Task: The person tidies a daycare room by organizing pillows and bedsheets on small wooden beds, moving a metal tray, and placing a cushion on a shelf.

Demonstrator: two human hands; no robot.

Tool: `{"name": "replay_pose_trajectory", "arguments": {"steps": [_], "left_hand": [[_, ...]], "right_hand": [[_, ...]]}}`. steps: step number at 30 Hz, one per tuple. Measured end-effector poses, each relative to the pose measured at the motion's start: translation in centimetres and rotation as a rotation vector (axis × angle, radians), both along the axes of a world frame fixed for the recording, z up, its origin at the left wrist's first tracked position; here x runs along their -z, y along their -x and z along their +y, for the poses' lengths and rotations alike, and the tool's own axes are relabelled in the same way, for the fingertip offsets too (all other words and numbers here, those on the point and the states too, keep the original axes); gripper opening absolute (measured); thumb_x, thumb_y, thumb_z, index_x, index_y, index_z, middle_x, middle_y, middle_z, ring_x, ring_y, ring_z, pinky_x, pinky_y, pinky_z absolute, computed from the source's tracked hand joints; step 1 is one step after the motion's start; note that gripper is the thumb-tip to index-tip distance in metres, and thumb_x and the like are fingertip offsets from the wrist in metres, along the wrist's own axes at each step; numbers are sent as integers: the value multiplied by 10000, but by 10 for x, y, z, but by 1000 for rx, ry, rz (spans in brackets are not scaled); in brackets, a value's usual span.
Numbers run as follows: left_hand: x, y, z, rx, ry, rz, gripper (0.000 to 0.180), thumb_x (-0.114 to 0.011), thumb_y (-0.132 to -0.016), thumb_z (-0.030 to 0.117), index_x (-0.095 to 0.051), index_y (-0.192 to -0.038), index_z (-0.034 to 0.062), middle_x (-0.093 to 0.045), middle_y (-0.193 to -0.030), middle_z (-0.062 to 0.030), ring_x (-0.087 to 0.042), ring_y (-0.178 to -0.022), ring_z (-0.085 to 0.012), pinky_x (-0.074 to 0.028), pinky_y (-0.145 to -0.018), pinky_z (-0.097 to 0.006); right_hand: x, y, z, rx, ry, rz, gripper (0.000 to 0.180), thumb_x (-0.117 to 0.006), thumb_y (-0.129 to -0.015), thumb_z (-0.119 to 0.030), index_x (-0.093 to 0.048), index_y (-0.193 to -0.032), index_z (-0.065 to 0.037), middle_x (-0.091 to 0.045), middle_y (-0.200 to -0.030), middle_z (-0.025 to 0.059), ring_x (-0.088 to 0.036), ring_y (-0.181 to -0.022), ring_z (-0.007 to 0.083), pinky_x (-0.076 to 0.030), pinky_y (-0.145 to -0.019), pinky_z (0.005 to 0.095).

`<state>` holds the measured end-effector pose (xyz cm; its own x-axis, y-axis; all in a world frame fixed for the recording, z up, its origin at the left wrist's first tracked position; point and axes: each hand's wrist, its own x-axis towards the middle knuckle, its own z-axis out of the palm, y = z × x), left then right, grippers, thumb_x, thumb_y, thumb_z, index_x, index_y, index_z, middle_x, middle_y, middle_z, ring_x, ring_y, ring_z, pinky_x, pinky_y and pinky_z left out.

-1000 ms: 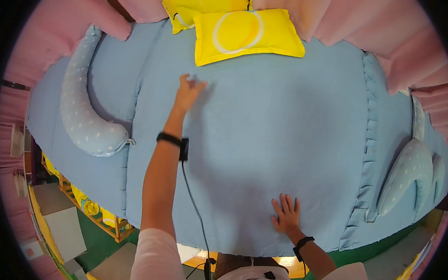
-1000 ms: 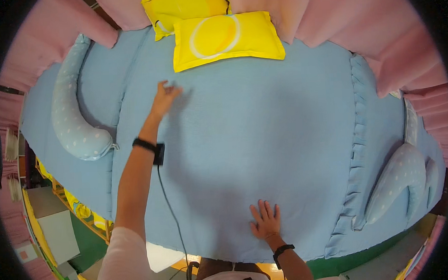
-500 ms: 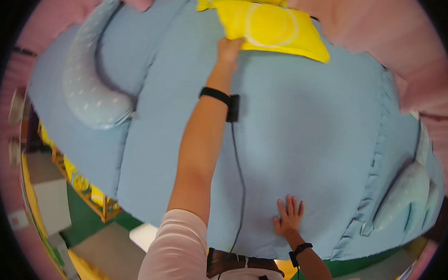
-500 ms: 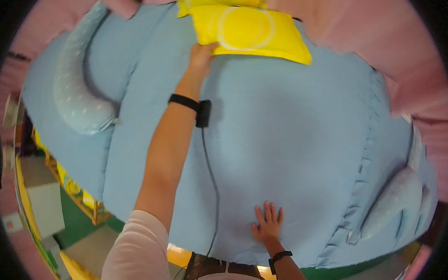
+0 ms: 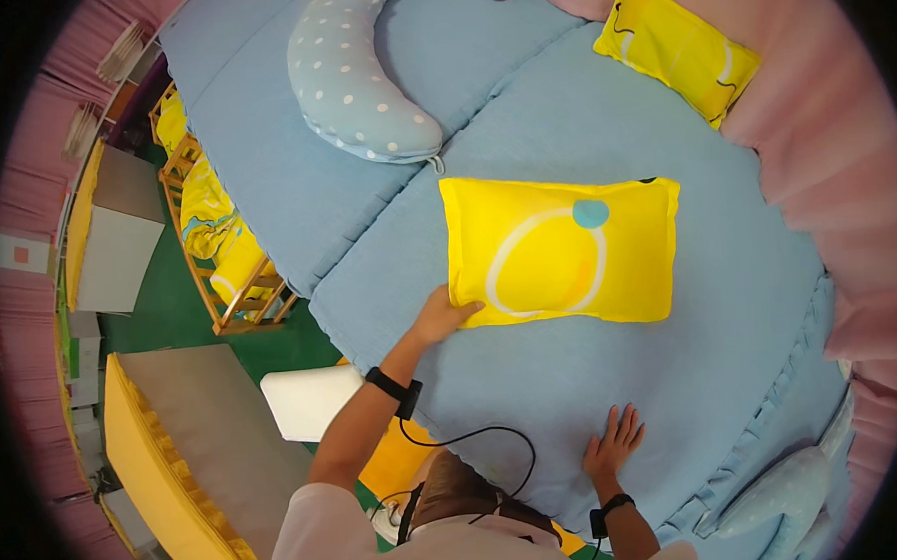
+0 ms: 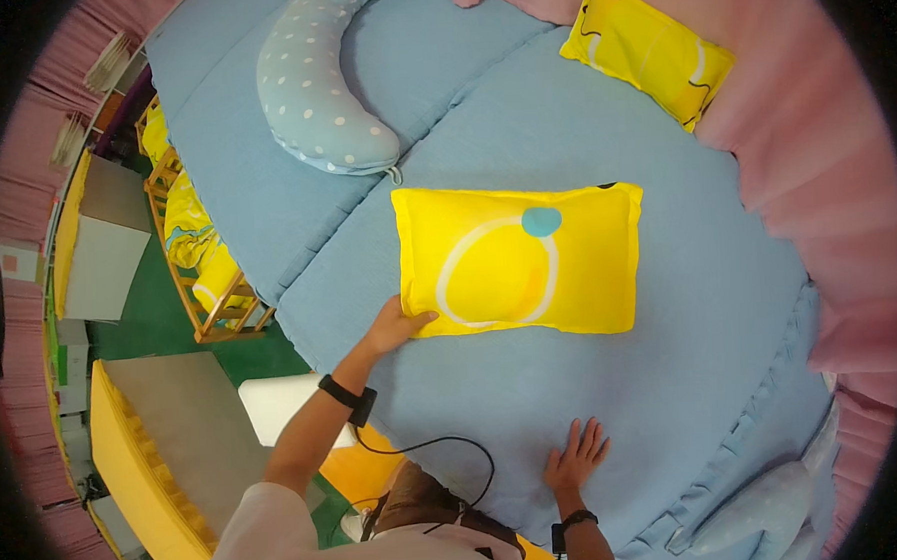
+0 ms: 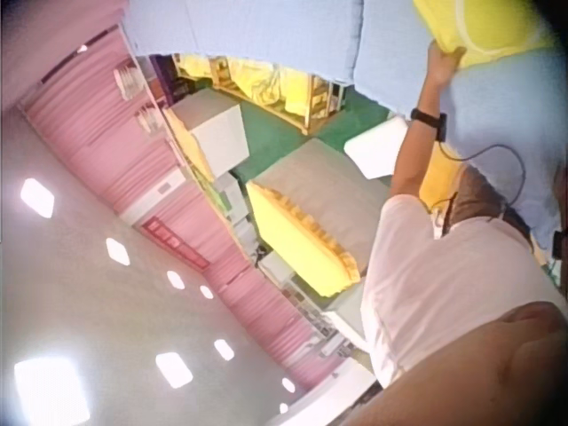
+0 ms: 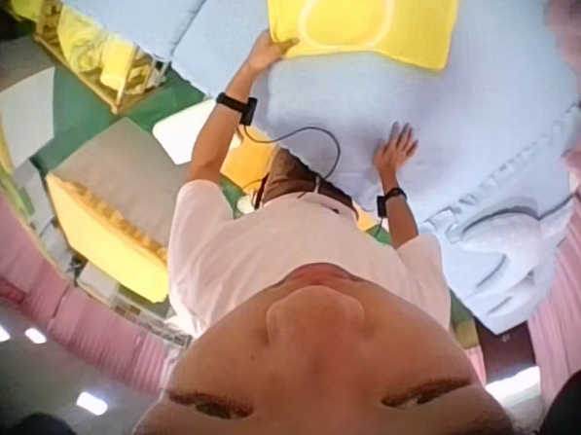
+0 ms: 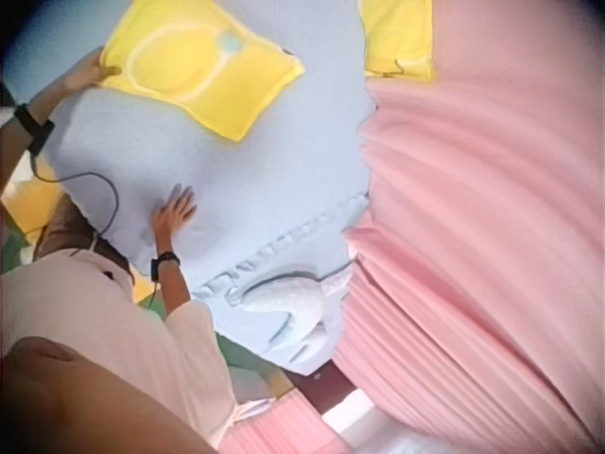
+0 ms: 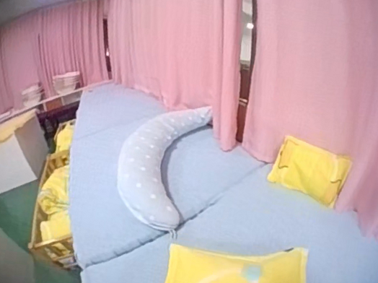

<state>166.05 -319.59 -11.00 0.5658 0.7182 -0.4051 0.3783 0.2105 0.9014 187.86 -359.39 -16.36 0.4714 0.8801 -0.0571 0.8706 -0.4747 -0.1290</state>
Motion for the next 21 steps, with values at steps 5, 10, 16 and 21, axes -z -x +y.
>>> {"name": "replay_pose_trajectory", "arguments": {"steps": [5,10,16,21], "left_hand": [[25,0,-3,-34,-82,-112,325,-678,-845,156,-620,-1114,-16,-688,-1025,-134,-647,-925,-210,-496,-821,-340],[20,2,-5,-39,-91,-66,341,-681,-839,154,-614,-1125,-20,-689,-1031,-140,-654,-920,-221,-501,-814,-348],[-2,-11,3,27,-99,-92,456,-718,-803,167,-558,-1185,-24,-668,-1103,-157,-646,-987,-258,-495,-829,-360],[-79,-45,47,-67,-670,140,710,-806,-694,200,-415,-1242,-25,-506,-1174,-167,-499,-1098,-292,-411,-929,-372]], "right_hand": [[-18,-10,18,5,-51,-5,630,-470,-869,-306,-342,-1432,-57,-261,-1515,206,-212,-1401,376,-73,-1120,589],[-53,-104,134,121,-453,124,593,-632,-869,-205,-404,-1388,-33,-340,-1457,227,-330,-1315,396,-243,-1080,502],[-42,-137,209,91,-79,-43,547,-452,-963,-385,-409,-1425,-95,-204,-1568,90,-187,-1436,250,-106,-1168,456],[-32,-140,200,80,-243,-55,417,-446,-958,-309,-615,-1191,-7,-247,-1555,90,-225,-1424,252,-113,-1164,471]]}}
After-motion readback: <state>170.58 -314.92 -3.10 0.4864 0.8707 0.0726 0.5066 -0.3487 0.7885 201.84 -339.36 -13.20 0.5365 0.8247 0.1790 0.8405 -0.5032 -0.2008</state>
